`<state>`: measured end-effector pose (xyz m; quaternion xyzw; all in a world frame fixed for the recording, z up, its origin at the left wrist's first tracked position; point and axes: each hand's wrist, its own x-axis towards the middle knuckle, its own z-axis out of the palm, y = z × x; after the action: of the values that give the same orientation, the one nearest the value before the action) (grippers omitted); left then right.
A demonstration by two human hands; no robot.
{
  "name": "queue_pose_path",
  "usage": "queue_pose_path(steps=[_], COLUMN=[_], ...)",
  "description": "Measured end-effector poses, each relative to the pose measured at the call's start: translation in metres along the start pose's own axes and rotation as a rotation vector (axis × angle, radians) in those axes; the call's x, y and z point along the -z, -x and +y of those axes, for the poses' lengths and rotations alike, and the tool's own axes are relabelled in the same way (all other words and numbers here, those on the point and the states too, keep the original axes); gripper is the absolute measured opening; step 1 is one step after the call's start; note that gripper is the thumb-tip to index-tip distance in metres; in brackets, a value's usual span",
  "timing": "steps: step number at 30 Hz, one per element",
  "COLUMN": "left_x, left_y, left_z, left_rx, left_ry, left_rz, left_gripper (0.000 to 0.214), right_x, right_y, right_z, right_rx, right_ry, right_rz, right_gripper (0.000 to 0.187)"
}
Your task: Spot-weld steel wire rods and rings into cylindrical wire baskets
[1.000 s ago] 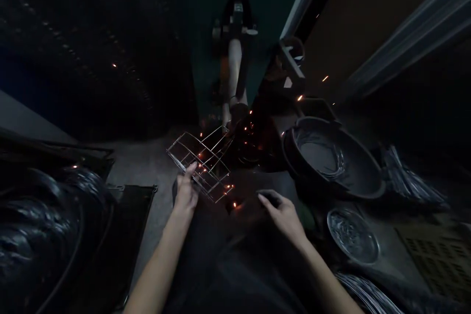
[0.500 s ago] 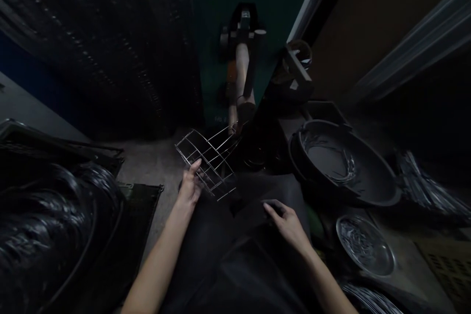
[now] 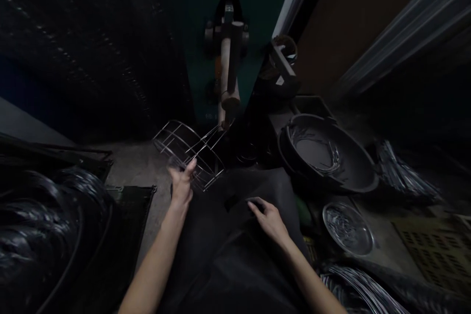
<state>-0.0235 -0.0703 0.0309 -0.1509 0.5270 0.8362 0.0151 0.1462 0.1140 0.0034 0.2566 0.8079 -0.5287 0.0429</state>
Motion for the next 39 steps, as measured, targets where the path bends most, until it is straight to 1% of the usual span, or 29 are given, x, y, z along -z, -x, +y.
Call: queue_pose_path(steps=[1, 2, 6, 8, 14, 21, 24, 27, 30, 33, 36, 39], left_x=[-0.001, -0.001, 0.003, 0.004, 0.000, 0.003, 0.003, 0.006, 0.014, 0.023, 0.031, 0.036], left_y=[-0.001, -0.002, -0.004, -0.003, -0.001, -0.010, -0.010, 0.004, 0.027, 0.048, 0.059, 0.068], left_z=[0.002, 0.003, 0.001, 0.000, 0.006, 0.004, 0.002, -0.004, -0.015, -0.022, -0.022, -0.017], left_rx=[-0.018, -0.003, 0.167, 0.219, 0.268, 0.339, 0.344, 0.363, 0.401, 0.435, 0.440, 0.435], left_ry=[-0.003, 0.005, 0.058, 0.076, 0.103, 0.102, 0.100, 0.111, 0.152, 0.175, 0.158, 0.144], left_rz=[-0.012, -0.020, -0.001, 0.010, -0.017, -0.045, -0.033, -0.019, 0.006, 0.012, -0.019, -0.049], left_gripper=[0.063, 0.064, 0.055, 0.055, 0.055, 0.043, 0.045, 0.050, 0.053, 0.051, 0.049, 0.049], right_x=[-0.001, -0.003, -0.007, -0.006, 0.000, -0.005, -0.005, -0.001, 0.005, 0.013, 0.021, 0.030], right_y=[0.000, 0.001, 0.000, 0.000, -0.001, -0.001, 0.003, 0.012, 0.024, 0.035, 0.045, 0.052], right_z=[0.001, 0.001, 0.006, 0.006, 0.004, 0.009, 0.010, 0.012, 0.018, 0.028, 0.039, 0.047], right_rx=[-0.005, -0.013, -0.029, -0.022, -0.040, -0.028, -0.009, -0.015, -0.042, -0.050, -0.056, -0.049], right_ry=[0.004, 0.005, -0.014, -0.020, -0.001, -0.013, -0.006, 0.008, 0.012, 0.016, 0.024, 0.023], right_rz=[-0.003, -0.003, -0.011, -0.021, -0.009, -0.025, -0.016, 0.003, 0.018, 0.026, 0.041, 0.091], right_gripper=[0.038, 0.038, 0.040, 0.041, 0.040, 0.038, 0.036, 0.037, 0.038, 0.038, 0.039, 0.040])
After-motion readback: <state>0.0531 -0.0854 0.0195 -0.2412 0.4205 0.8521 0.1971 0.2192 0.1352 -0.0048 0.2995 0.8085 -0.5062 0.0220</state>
